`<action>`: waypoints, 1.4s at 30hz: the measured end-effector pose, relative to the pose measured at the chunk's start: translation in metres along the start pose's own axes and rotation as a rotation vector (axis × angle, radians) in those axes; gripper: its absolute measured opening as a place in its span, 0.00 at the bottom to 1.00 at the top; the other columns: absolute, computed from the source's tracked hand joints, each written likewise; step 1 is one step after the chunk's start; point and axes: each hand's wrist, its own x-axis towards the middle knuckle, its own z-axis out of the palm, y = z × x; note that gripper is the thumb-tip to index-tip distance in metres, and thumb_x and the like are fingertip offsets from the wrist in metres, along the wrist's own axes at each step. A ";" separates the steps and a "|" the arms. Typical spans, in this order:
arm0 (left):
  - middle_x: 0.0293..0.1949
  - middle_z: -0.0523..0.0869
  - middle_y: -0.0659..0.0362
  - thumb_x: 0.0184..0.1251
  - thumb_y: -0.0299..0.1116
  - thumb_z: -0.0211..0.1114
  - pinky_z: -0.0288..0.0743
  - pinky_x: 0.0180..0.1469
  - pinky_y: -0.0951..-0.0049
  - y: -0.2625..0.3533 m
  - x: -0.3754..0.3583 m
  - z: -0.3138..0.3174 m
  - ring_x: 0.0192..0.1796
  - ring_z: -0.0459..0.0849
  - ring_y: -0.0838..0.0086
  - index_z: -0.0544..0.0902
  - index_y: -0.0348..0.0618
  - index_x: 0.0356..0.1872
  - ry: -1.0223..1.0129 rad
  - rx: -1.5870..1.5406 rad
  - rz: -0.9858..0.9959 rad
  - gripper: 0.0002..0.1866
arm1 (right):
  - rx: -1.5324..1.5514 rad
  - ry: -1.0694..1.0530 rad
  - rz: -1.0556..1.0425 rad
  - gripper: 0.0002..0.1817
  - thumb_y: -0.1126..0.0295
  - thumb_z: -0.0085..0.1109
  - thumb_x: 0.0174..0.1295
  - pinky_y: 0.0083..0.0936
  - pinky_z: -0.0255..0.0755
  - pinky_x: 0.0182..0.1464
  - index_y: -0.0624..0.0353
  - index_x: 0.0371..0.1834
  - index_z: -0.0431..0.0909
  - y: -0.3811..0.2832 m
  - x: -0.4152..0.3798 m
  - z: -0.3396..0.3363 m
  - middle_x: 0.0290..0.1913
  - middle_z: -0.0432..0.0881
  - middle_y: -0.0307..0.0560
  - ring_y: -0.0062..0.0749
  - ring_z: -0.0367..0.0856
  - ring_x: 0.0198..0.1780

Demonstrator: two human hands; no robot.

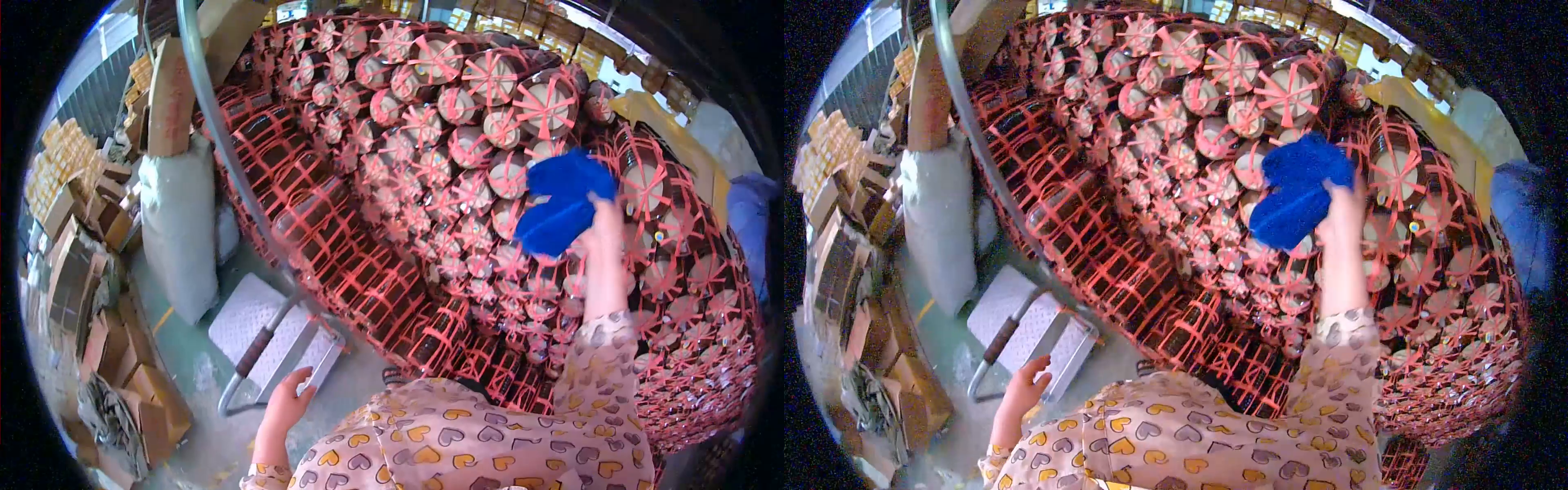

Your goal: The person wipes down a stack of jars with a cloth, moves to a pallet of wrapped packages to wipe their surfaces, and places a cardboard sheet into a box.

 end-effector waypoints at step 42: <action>0.45 0.80 0.48 0.56 0.30 0.61 0.73 0.46 0.62 0.011 0.156 0.010 0.46 0.78 0.52 0.76 0.40 0.48 -0.257 0.008 0.101 0.17 | -1.700 -0.131 -0.807 0.33 0.81 0.60 0.37 0.42 0.60 0.59 0.49 0.54 0.69 0.147 0.097 0.052 0.55 0.67 0.54 0.53 0.64 0.57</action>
